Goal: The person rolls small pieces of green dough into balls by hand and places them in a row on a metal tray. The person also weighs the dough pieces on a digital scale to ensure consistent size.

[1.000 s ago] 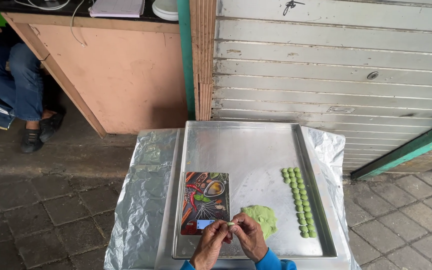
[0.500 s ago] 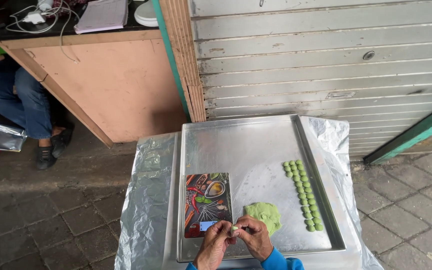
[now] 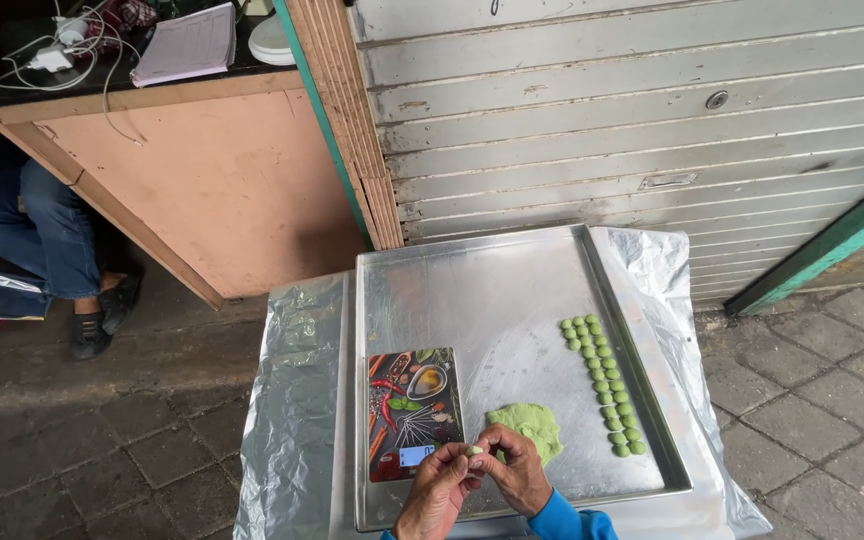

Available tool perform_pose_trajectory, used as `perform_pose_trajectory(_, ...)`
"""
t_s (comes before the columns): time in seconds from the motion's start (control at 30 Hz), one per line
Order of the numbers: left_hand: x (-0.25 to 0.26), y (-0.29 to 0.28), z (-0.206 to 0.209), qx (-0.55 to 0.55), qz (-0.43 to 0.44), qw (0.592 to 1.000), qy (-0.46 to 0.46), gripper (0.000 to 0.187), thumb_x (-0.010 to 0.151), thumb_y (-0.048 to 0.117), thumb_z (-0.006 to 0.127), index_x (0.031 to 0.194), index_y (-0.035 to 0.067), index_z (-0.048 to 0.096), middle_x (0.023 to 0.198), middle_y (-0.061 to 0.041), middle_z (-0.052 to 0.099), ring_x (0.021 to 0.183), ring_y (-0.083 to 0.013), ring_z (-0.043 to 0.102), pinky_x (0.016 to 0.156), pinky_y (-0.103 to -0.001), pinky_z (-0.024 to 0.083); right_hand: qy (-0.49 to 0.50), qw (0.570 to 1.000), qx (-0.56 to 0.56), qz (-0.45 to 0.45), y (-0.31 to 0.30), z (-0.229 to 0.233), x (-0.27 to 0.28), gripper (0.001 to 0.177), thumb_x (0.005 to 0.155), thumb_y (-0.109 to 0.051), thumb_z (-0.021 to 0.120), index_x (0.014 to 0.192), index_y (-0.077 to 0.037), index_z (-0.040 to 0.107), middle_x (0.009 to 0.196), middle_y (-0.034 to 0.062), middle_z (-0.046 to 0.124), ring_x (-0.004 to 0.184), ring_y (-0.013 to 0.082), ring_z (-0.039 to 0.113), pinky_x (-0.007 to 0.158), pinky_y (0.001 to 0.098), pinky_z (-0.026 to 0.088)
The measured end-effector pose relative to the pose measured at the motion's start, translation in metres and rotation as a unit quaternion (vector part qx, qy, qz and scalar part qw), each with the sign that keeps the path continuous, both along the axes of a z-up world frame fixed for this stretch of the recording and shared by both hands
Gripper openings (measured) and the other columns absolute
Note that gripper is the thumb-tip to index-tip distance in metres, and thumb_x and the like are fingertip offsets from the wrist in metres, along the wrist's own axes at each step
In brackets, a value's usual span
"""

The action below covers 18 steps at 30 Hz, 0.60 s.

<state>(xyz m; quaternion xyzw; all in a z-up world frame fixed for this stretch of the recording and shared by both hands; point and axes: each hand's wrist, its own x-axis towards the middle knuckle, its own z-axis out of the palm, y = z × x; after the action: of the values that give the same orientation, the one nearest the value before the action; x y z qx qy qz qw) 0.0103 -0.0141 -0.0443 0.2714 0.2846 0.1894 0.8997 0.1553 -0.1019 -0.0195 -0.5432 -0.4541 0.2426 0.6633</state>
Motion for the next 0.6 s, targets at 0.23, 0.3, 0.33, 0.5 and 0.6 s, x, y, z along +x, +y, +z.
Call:
perform_pose_trajectory(0.23, -0.012, 0.008, 0.000, 0.120, 0.020, 0.992, -0.022, 0.025, 0.095, 0.024, 0.074, 0.099, -0.001, 0.074, 0.089, -0.009, 0.066, 0.075, -0.0208, 0.056, 0.072, -0.035, 0.047, 0.152, 0.983, -0.013, 0.102, 0.000, 0.006, -0.006, 0.024, 0.098, -0.024, 0.072, 0.101, -0.002, 0.083, 0.093, 0.0135, 0.071, 0.075, 0.0277, 0.067, 0.069, 0.0424, 0.062)
perform_pose_trajectory(0.3, -0.013, 0.012, 0.012, 0.143, 0.018, 0.990, -0.013, 0.024, 0.094, 0.026, 0.075, 0.095, 0.001, 0.075, 0.091, -0.009, 0.066, 0.075, -0.0214, 0.055, 0.074, -0.035, 0.046, 0.160, 0.982, -0.048, 0.091, 0.003, -0.004, -0.006, 0.025, 0.098, -0.026, 0.073, 0.102, -0.004, 0.084, 0.097, 0.0113, 0.072, 0.077, 0.0247, 0.059, 0.070, 0.0421, 0.056)
perform_pose_trajectory(0.33, -0.013, 0.013, 0.023, 0.185, 0.026, 0.982, -0.002, 0.027, 0.091, 0.030, 0.078, 0.092, 0.003, 0.075, 0.091, -0.008, 0.068, 0.079, -0.0203, 0.058, 0.074, -0.035, 0.048, 0.177, 0.980, -0.042, 0.077, 0.005, -0.002, -0.008, 0.020, 0.098, -0.026, 0.074, 0.101, -0.006, 0.078, 0.090, 0.0082, 0.071, 0.073, 0.0199, 0.058, 0.067, 0.0376, 0.055)
perform_pose_trajectory(0.5, -0.015, 0.015, 0.038, 0.249, 0.029, 0.966, 0.063, 0.047, 0.082, 0.046, 0.081, 0.107, 0.007, 0.070, 0.094, -0.006, 0.068, 0.083, -0.0171, 0.063, 0.076, -0.033, 0.053, 0.320, 0.944, -0.032, 0.075, 0.014, -0.015, -0.012, 0.031, 0.093, -0.019, 0.081, 0.107, -0.010, 0.055, 0.088, 0.0132, 0.077, 0.069, 0.0204, 0.063, 0.062, 0.0351, 0.050)
perform_pose_trajectory(0.6, -0.018, 0.017, 0.039, 0.292, 0.021, 0.956, 0.001, 0.038, 0.092, 0.038, 0.074, 0.108, 0.004, 0.078, 0.099, -0.006, 0.066, 0.085, -0.0181, 0.061, 0.078, -0.034, 0.052, 0.322, 0.943, -0.042, 0.079, 0.016, -0.015, -0.015, 0.029, 0.095, -0.020, 0.078, 0.108, -0.010, 0.054, 0.080, 0.0092, 0.076, 0.064, 0.0170, 0.058, 0.062, 0.0345, 0.047)
